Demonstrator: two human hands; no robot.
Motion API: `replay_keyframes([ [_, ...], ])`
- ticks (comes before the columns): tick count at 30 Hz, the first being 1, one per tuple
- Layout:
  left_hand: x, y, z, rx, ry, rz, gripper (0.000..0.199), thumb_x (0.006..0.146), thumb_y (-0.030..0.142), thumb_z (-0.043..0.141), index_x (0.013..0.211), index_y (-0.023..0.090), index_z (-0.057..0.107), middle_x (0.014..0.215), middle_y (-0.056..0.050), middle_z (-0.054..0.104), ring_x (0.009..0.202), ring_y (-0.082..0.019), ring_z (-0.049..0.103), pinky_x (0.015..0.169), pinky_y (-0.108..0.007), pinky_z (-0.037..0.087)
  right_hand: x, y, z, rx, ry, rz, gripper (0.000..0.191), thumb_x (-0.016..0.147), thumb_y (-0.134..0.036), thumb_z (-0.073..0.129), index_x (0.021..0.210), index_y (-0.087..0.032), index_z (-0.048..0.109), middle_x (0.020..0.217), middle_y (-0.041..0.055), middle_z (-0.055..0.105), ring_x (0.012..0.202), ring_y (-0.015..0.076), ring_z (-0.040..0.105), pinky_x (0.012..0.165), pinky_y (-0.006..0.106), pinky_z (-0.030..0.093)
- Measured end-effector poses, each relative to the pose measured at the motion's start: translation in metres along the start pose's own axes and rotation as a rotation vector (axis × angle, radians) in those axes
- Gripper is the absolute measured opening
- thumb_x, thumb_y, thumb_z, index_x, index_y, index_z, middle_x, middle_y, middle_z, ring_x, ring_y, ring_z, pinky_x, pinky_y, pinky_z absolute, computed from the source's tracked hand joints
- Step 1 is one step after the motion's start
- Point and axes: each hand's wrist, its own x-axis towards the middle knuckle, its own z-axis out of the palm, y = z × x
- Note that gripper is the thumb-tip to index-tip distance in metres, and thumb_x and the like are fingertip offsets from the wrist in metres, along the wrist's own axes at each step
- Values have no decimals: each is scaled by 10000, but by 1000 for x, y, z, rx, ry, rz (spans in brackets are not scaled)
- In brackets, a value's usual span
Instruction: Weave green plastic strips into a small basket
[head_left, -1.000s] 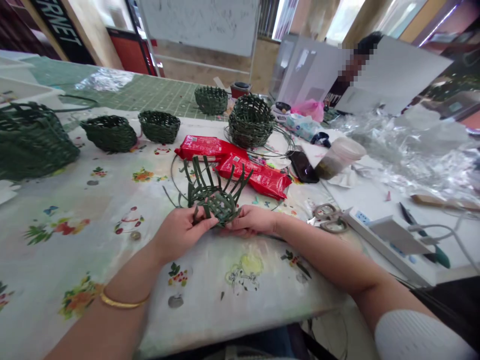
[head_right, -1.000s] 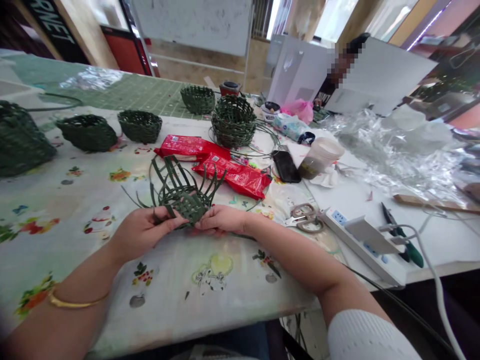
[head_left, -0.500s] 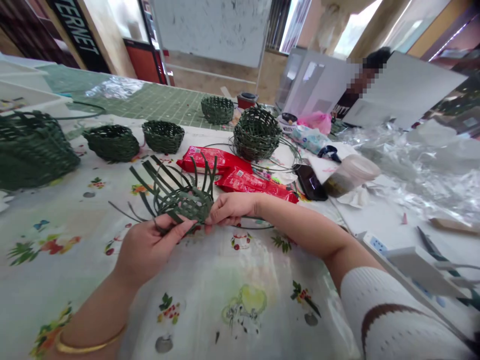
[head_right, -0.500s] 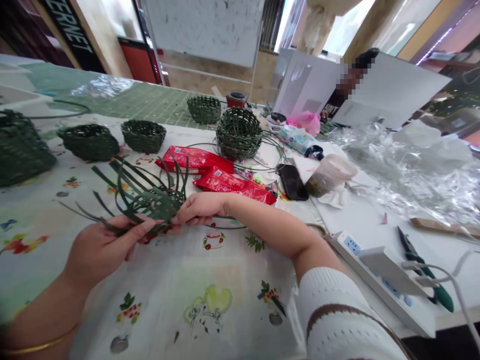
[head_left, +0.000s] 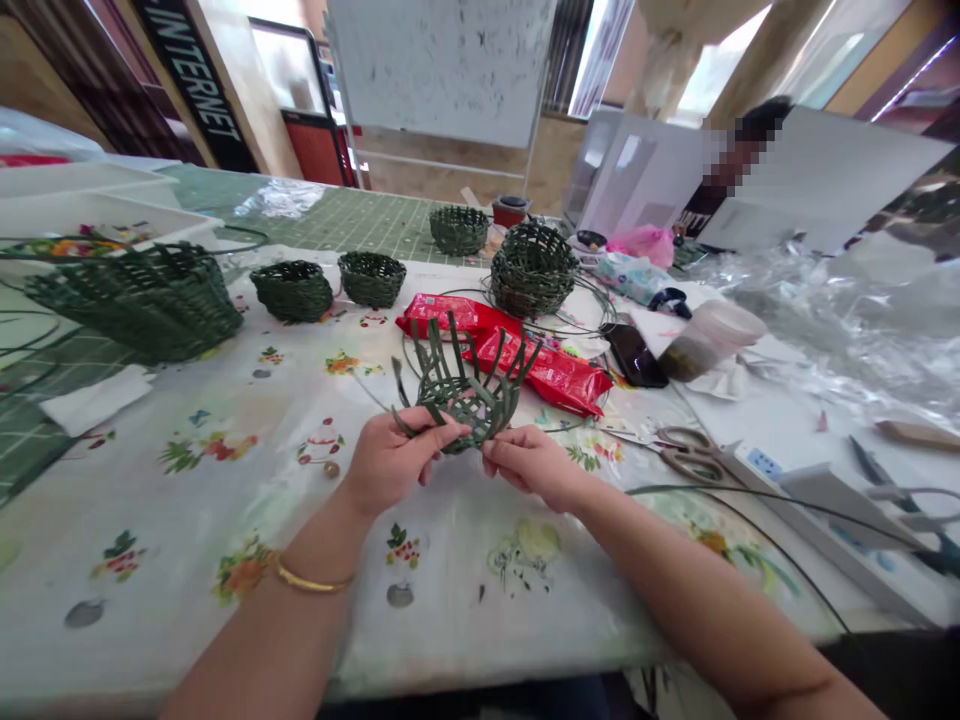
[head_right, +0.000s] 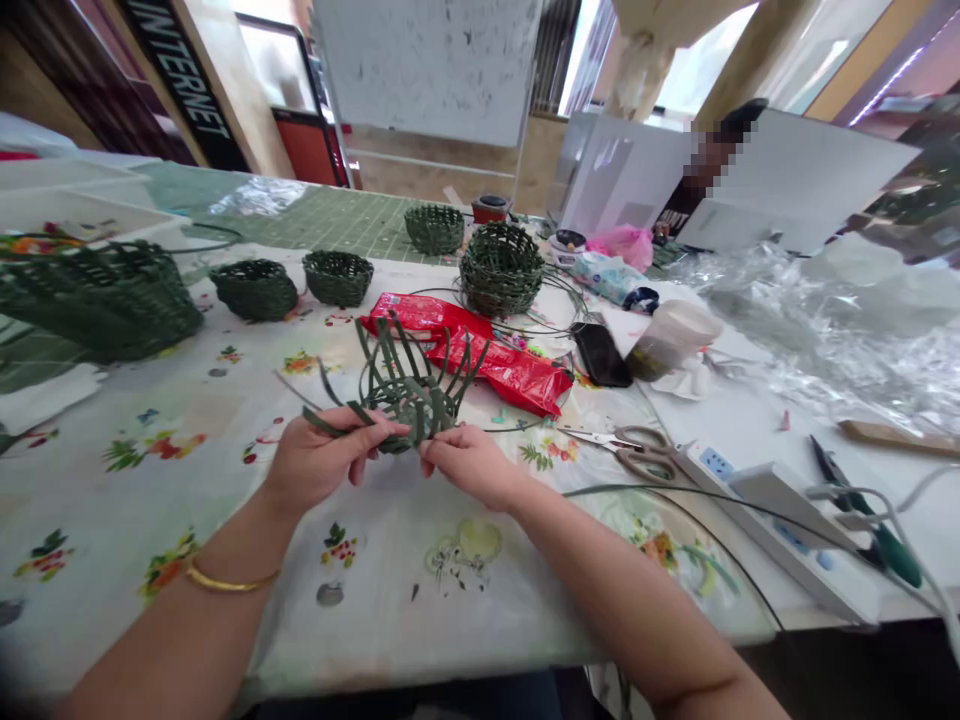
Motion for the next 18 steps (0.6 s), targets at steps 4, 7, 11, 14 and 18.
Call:
replay_keyframes([
  [4, 2, 4, 0, 20, -7, -72, 220, 732, 341, 664, 719, 128, 717, 460, 31, 552, 294, -29, 370, 304, -177, 259, 6, 14, 2, 187, -95, 74, 309, 781, -425, 564, 628, -157, 569, 420, -95, 280, 357, 45, 188, 360, 219, 99],
  [7, 7, 1, -3, -21, -48, -76, 225, 747, 330, 657, 668, 119, 677, 666, -21, 700, 303, -12, 396, 406, -198, 399, 11, 20, -2, 306, -204, 103, 321, 773, -457, 550, 799, -144, 614, 494, -112, 191, 399, 49, 130, 364, 200, 90],
  [11, 11, -4, -6, -56, -148, -94, 265, 774, 366, 635, 703, 112, 663, 754, -56, 728, 325, -20, 443, 524, -234, 474, 12, 22, -5, 422, -222, 157, 270, 766, -398, 571, 825, -136, 597, 525, -111, 193, 417, 44, 107, 366, 194, 62],
  [14, 10, -4, -7, -50, -185, -94, 268, 768, 367, 635, 728, 102, 642, 791, -73, 727, 339, -34, 467, 518, -249, 478, 10, 20, -3, 381, -173, 172, 233, 783, -385, 547, 713, -164, 528, 505, -109, 218, 398, 41, 114, 356, 197, 65],
  [18, 9, -6, -11, -41, -246, -60, 284, 679, 276, 694, 903, 125, 607, 1034, -97, 695, 488, -84, 569, 525, -264, 508, 9, 19, 5, 306, -114, 176, 276, 801, -397, 519, 636, -201, 415, 495, -100, 247, 372, 42, 154, 346, 198, 88],
])
